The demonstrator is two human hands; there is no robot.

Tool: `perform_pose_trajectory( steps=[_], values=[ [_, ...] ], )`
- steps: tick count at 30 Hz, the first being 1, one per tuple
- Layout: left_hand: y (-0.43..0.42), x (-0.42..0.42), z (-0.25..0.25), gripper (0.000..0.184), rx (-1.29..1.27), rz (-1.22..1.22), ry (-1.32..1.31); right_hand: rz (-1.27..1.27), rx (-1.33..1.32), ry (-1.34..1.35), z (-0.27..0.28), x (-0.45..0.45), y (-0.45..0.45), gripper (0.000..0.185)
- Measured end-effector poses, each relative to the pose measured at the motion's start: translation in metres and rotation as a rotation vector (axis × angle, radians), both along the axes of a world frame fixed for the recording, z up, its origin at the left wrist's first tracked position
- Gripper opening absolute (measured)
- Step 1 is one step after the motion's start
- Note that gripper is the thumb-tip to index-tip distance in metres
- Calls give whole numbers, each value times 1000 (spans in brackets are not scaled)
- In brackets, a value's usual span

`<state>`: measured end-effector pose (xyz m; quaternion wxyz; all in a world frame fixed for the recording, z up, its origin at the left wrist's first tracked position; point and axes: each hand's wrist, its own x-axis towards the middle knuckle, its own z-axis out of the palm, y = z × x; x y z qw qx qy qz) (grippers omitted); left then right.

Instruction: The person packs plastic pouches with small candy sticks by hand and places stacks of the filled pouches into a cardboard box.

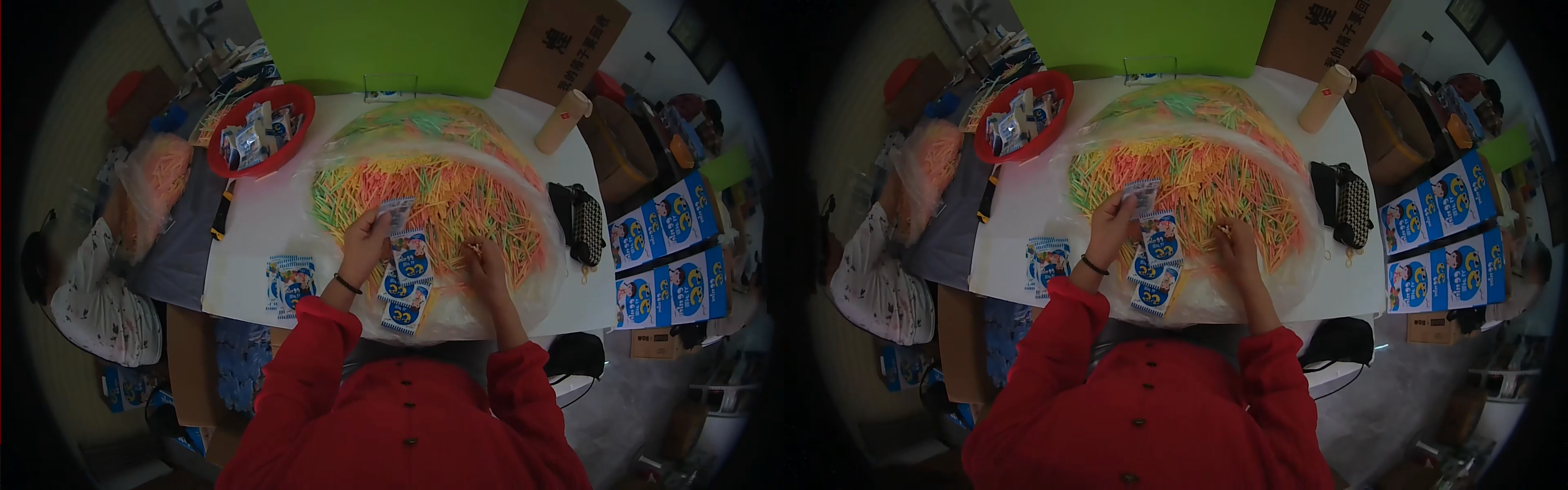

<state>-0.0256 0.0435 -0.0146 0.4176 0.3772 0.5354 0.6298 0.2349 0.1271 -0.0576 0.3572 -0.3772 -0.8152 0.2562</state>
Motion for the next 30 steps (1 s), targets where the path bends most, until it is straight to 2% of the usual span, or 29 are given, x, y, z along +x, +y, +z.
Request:
perform_pose_trajectory(
  steps=[1, 2, 3, 5, 6, 8, 12, 14, 15, 17, 18, 20, 21, 23, 24, 26, 28, 30],
  values=[
    [5, -1, 0, 20, 176, 95, 145, 15, -93, 27, 1, 1, 0, 25],
    [7, -4, 0, 20, 179, 87, 146, 32, -186, 53, 2, 1, -1, 26],
    [8, -7, 8, 21, 211, 132, -22, 27, -182, 55, 5, 1, 0, 26],
    [8, -20, 13, 23, 198, 144, -312, -111, -624, 620, 10, -1, 2, 26],
    [6, -21, 15, 23, 199, 149, -311, -106, -626, 619, 13, 2, 4, 26],
    [2, -24, 18, 24, 43, 39, -523, -112, -1002, 1132, 20, 10, 10, 25],
    [-10, 1, 18, 25, -119, -46, -707, -133, -1111, 1034, 22, 18, 3, 25],
    [-17, 15, 13, 24, -166, -185, -798, -185, -727, 720, 30, 10, -11, 27],
    [-21, 20, 7, 24, -170, -179, -799, -183, -735, 718, 18, 14, -11, 27],
    [-25, 28, -9, 24, -139, -202, -630, 103, -485, 400, -12, 26, -3, 27],
    [-30, 32, -8, 20, -147, -189, -630, 103, -486, 400, -8, 25, -4, 27],
    [-37, 36, -21, 18, -119, -184, -619, -95, -735, 640, 7, 24, -10, 24],
    [-40, 38, -22, 16, -91, -181, -604, -96, -739, 639, 8, 22, -11, 24],
    [-42, 43, -24, 14, -83, -155, -684, -190, -502, 501, 11, 17, -11, 21],
    [-43, 46, -21, 12, -72, -130, -763, -191, -505, 502, 4, 20, -12, 21],
    [-46, 48, -17, 12, -55, -124, -742, 13, -343, 210, -18, 31, -12, 21],
    [-47, 47, -16, 12, -33, -108, -724, 3, -359, 201, -10, 33, -15, 21],
    [-52, 48, -17, 12, -3, -119, -551, -8, -384, 189, 4, 33, -19, 21]
  ],
)
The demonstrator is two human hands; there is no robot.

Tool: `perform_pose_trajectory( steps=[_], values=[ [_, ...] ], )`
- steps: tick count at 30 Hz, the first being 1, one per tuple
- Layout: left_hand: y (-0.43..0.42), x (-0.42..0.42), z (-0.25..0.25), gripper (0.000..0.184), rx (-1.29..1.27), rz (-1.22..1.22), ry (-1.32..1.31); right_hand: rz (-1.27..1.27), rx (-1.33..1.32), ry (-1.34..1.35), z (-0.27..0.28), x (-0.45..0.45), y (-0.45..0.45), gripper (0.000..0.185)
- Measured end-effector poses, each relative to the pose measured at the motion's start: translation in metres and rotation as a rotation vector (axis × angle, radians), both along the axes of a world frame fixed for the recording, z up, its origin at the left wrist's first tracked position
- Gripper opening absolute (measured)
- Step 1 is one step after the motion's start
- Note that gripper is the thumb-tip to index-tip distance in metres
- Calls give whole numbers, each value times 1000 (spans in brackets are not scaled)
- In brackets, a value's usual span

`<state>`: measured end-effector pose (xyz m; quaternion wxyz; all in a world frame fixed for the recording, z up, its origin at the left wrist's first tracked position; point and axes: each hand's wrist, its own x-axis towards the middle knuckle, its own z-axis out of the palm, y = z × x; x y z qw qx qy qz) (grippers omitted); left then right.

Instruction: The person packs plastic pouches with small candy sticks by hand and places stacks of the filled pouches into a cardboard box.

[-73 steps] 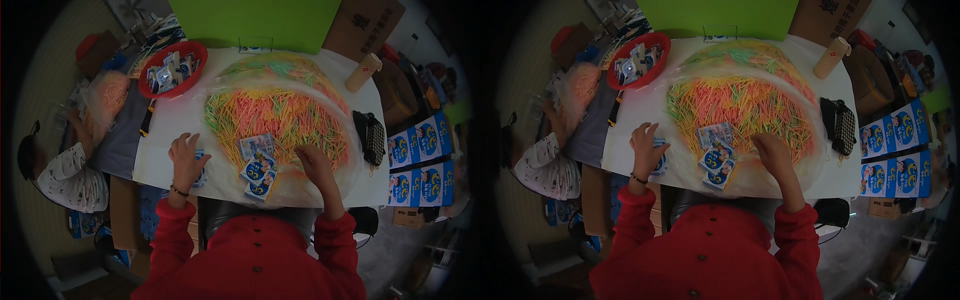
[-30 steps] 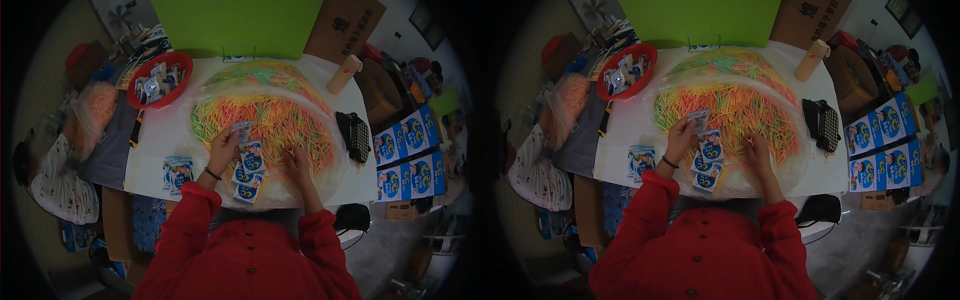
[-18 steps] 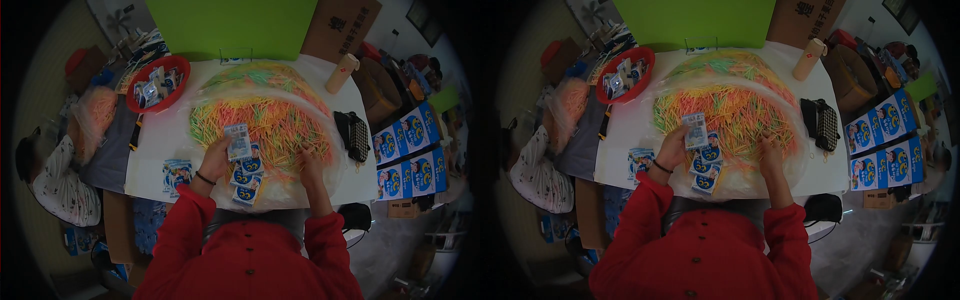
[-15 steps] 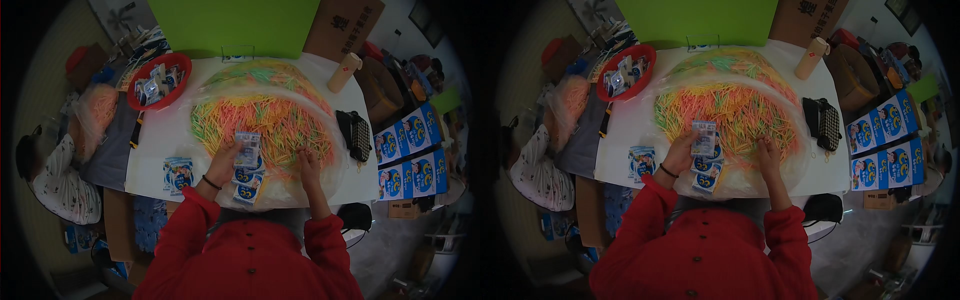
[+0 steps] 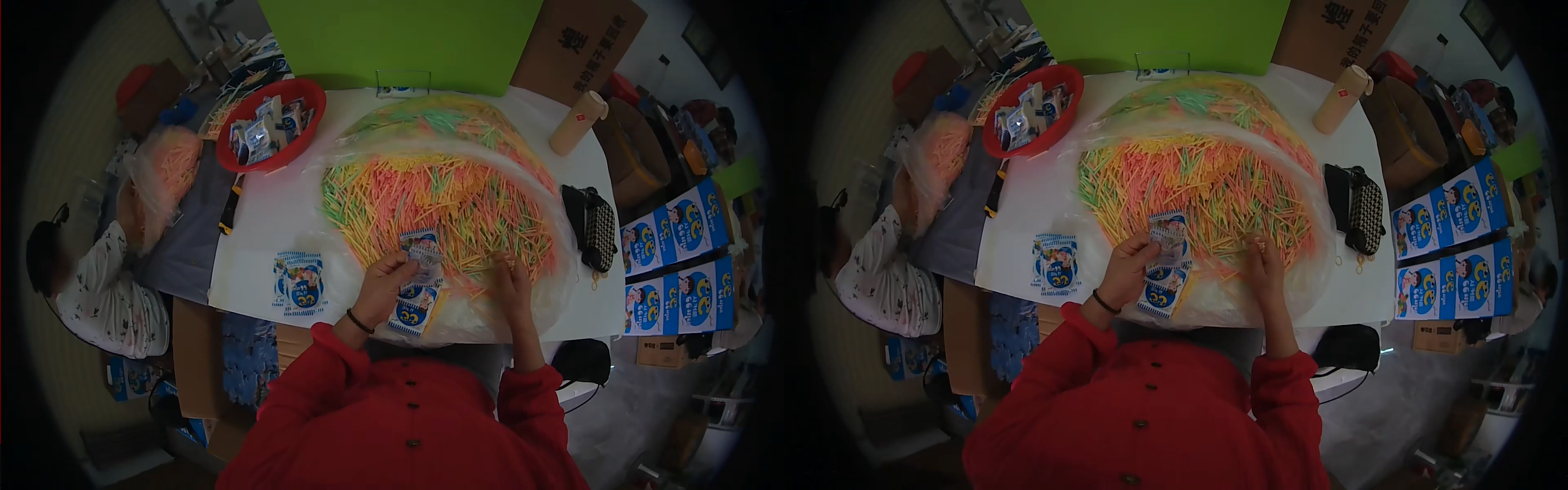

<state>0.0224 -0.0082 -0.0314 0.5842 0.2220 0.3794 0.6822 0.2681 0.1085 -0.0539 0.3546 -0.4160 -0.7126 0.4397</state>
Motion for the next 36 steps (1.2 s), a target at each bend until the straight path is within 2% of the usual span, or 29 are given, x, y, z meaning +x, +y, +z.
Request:
perform_pose_trajectory(
  steps=[2, 3, 4, 5, 6, 8, 9, 11, 14, 21, 23, 27, 29, 30, 32, 33, 34, 35, 36],
  values=[
    [-2, 1, 2, 13, -3, -20, 47, -138, -97, 219, 30, -9, -4, 15],
    [-1, 2, 3, 14, 1, -50, 96, -142, -99, 219, 46, -16, -7, 15],
    [2, 6, 5, 14, 1, -64, 96, -73, -265, 474, 62, -24, -12, 15],
    [3, 9, 6, 17, -14, -77, 224, 8, -430, 728, 75, -33, -17, 16],
    [4, 11, 7, 20, -27, -88, 354, 3, -427, 729, 82, -39, -21, 16],
    [8, 15, 11, 21, 2, -127, 347, 178, -329, 732, 94, -51, -27, 15],
    [10, 16, 13, 23, 29, -162, 341, 178, -328, 733, 101, -57, -28, 15],
    [10, 19, 12, 23, 29, -156, 338, 311, -193, 686, 110, -66, -29, 14],
    [9, 20, 19, 23, 56, -161, 339, 418, -190, 644, 98, -71, -24, 12],
    [12, 23, 21, 24, 104, -215, 295, 405, -83, 406, 83, -69, -22, 14],
    [14, 25, 18, 25, 124, -194, 294, 447, -66, 293, 75, -65, -17, 21],
    [28, 26, 3, 26, 129, -152, 305, 456, -100, 300, 94, -60, -16, 32],
    [35, 24, 2, 28, 138, -152, 274, 293, 157, 147, 100, -56, -12, 40],
    [40, 24, 9, 30, 146, -156, 243, 293, 162, 148, 99, -52, -6, 40],
    [47, 27, 25, 32, 216, -158, 306, 170, 401, -146, 95, -42, 6, 34],
    [48, 28, 34, 34, 280, -160, 367, 166, 400, -148, 98, -42, 5, 34],
    [49, 28, 40, 34, 279, -162, 365, 126, 512, -165, 101, -40, 4, 28],
    [48, 28, 44, 34, 308, -101, 527, 88, 621, -182, 104, -40, 3, 22],
    [47, 28, 44, 34, 332, -40, 689, 91, 612, -183, 105, -41, 2, 22]
  ],
)
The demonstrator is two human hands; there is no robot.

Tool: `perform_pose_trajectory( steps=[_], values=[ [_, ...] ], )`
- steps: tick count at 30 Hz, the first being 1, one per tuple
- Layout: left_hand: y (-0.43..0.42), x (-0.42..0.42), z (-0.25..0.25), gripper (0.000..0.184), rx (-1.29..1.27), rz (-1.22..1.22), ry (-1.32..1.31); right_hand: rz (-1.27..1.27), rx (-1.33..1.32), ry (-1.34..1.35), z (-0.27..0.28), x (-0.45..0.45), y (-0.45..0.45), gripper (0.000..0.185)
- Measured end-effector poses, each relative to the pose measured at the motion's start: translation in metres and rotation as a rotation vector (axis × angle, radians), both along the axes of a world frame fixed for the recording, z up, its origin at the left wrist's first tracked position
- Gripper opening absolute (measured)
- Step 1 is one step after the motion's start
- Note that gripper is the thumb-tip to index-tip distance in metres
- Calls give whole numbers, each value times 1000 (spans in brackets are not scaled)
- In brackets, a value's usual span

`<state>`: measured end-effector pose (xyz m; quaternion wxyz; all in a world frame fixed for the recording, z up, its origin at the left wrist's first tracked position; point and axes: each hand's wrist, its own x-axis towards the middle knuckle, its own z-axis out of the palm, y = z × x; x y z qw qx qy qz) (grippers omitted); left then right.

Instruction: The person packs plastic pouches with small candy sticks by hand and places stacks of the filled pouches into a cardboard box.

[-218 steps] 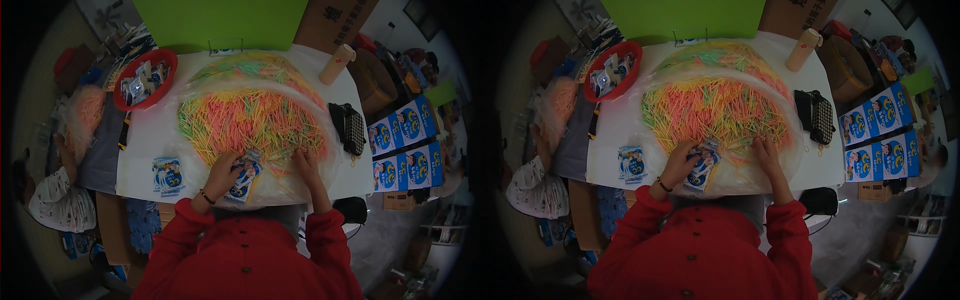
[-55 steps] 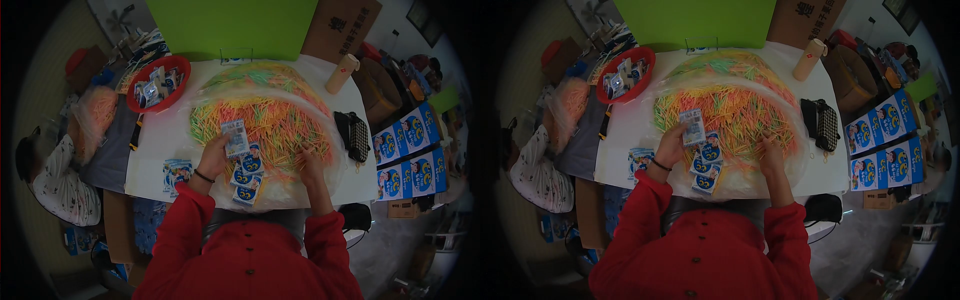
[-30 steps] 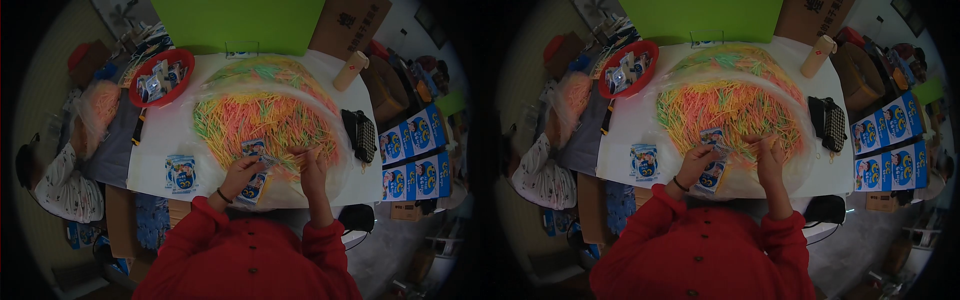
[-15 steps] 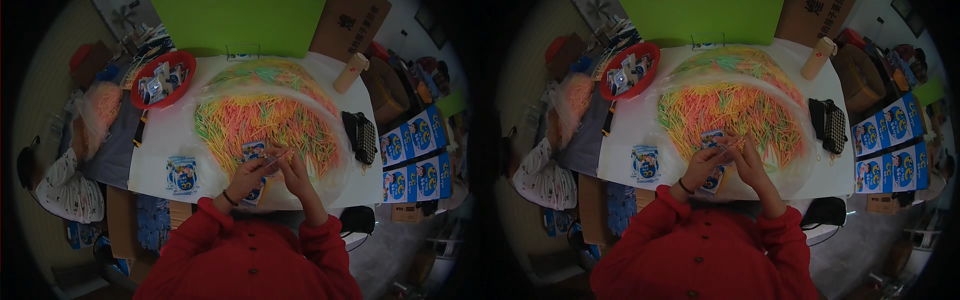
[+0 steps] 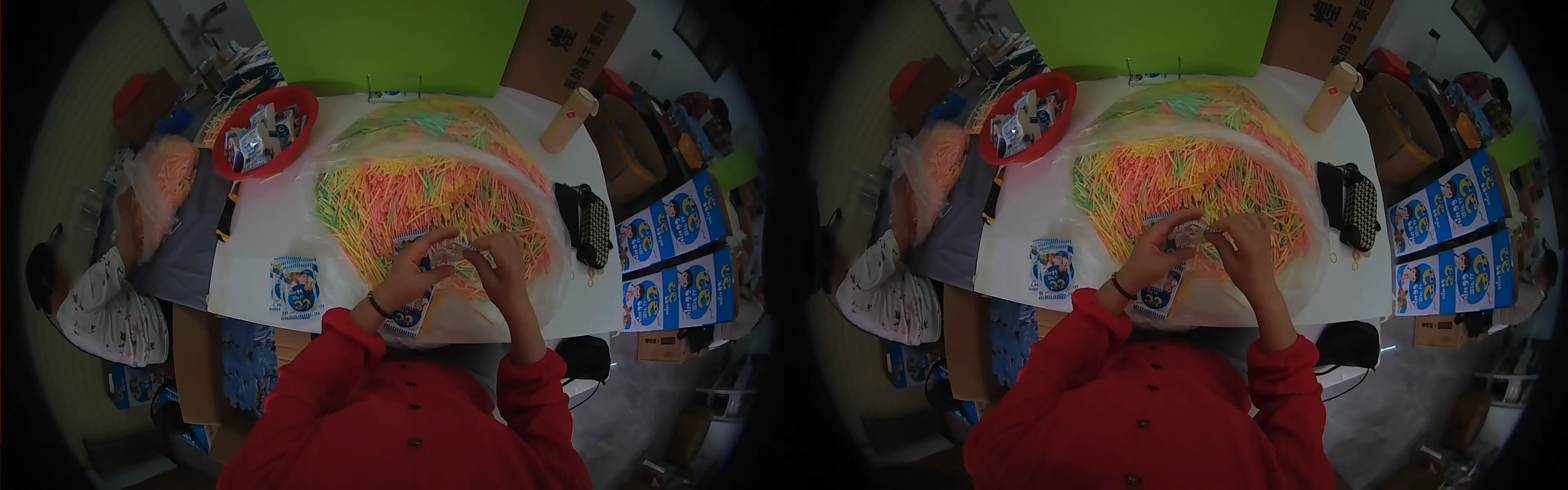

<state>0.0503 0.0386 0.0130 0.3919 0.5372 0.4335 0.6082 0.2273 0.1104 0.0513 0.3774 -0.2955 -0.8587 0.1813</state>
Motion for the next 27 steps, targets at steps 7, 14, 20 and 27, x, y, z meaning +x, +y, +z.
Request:
perform_pose_trajectory(
  steps=[7, 14, 20, 27],
  values=[
    [-65, -64, 22, 42, -243, 309, 64, 136, -345, 107, -8, 1, -9, 17],
    [-132, -158, 4, 53, -415, 652, 937, -162, -523, -4, -30, 19, 10, 18],
    [-64, -80, 7, 40, -224, 698, 1145, -288, -83, -411, -33, -49, 19, 33],
    [-20, -48, -41, 28, -194, 646, 889, -277, -328, -147, -14, -68, 51, 34]
  ],
)
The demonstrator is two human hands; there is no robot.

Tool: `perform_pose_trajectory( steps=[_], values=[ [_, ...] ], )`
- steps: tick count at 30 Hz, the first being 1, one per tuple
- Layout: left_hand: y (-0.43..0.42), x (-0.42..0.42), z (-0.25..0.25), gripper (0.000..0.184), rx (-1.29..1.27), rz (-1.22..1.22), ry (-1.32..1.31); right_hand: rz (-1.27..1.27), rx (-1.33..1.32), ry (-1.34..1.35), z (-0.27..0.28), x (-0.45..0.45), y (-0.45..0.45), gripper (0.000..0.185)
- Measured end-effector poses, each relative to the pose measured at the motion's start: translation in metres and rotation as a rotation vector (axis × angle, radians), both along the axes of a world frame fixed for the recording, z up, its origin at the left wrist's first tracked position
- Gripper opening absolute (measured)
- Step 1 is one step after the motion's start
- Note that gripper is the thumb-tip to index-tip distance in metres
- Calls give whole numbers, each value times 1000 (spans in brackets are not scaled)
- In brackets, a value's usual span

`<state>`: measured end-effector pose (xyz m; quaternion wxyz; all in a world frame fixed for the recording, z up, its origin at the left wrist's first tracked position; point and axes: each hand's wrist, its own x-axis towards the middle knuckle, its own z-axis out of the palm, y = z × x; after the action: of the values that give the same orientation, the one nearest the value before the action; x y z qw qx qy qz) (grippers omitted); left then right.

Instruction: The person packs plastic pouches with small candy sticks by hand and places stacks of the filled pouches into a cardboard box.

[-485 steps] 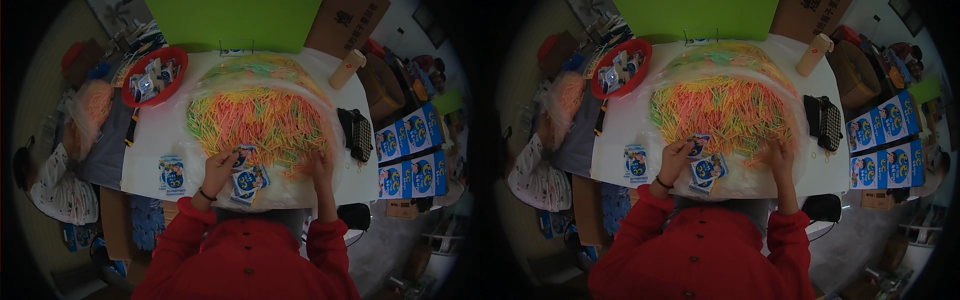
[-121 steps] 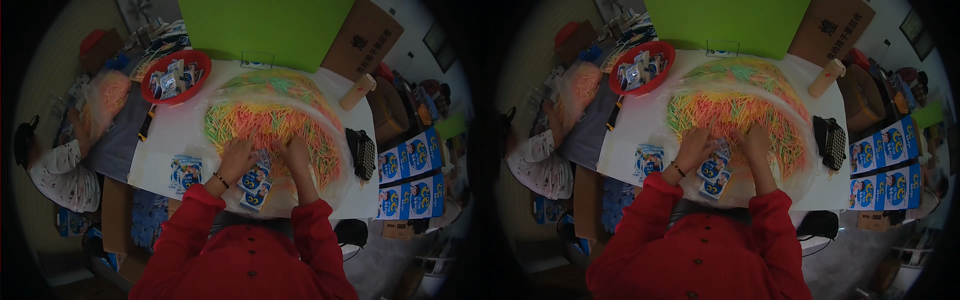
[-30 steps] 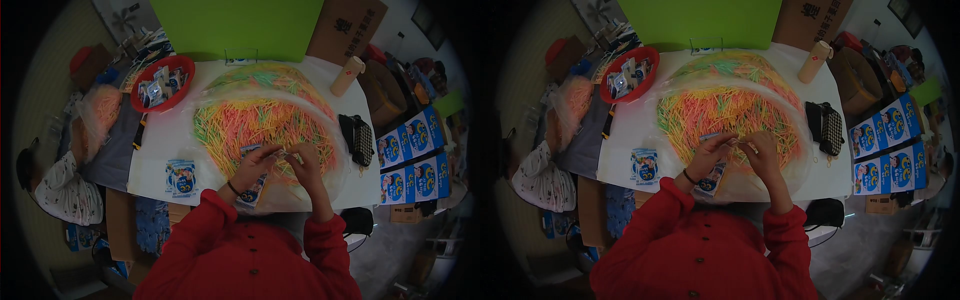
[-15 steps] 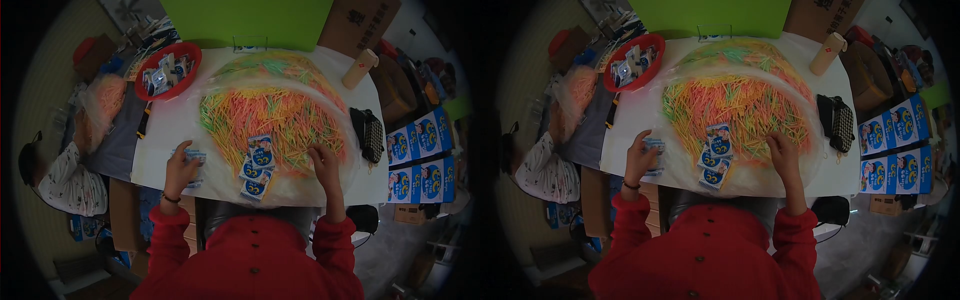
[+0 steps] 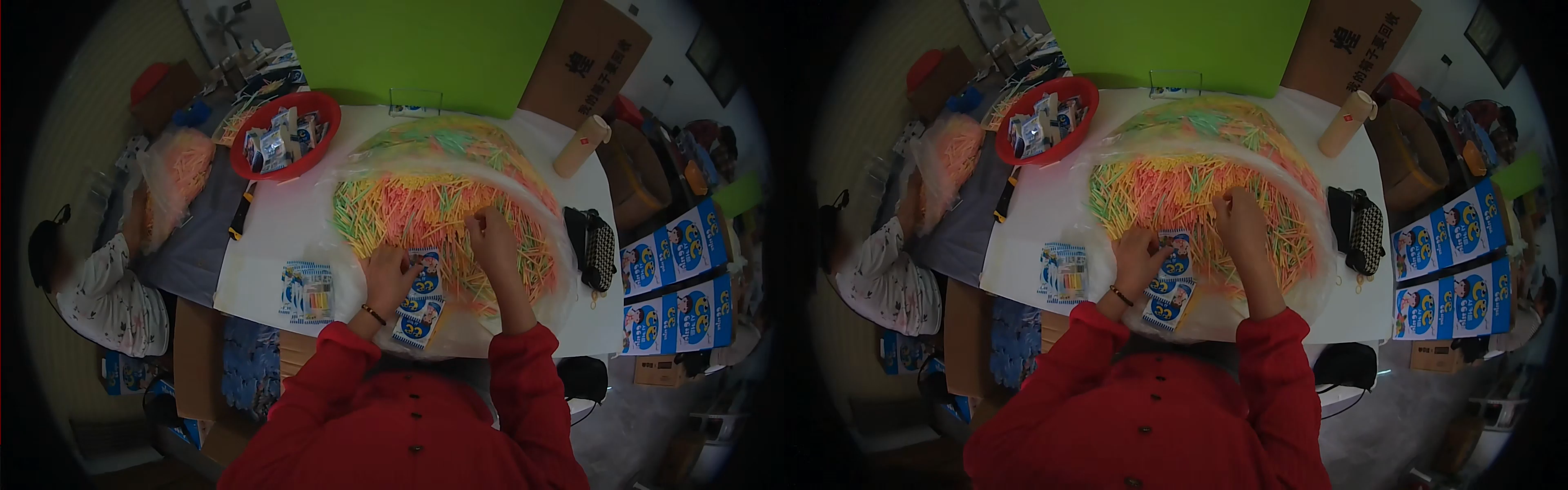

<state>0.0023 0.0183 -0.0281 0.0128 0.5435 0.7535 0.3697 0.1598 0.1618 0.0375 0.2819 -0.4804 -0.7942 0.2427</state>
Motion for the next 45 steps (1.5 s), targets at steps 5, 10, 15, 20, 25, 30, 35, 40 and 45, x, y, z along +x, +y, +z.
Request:
perform_pose_trajectory(
  steps=[5, 10, 15, 20, 25, 30, 35, 40, 45],
  values=[
    [-1, -4, 6, 15, 82, -61, -43, -39, 2, -93, 1, -13, 59, 36],
    [-2, 1, 19, 14, 206, -157, 14, 98, 33, -314, 1, -39, 101, 42],
    [-7, -1, 29, 12, 200, -233, -165, 22, -372, -544, -1, -54, 132, 36],
    [-13, -12, 23, 13, 22, -273, -364, 100, -237, -487, 9, -16, 116, 31],
    [12, 4, 40, 23, 120, -471, -1768, 160, -158, -451, 2, 44, 61, 26],
    [71, 47, 25, 24, 309, -683, -2003, 260, -730, 301, -23, 45, -35, 15],
    [80, 69, 21, 20, 113, -736, -1852, 316, -733, 334, -43, 54, -50, 19],
    [77, 80, 46, 20, -158, -620, -1605, 412, -578, 255, -52, 61, -37, 26],
    [78, 74, 43, 20, 12, -655, -1589, 257, -396, 251, -50, 64, -33, 23]
  ],
)
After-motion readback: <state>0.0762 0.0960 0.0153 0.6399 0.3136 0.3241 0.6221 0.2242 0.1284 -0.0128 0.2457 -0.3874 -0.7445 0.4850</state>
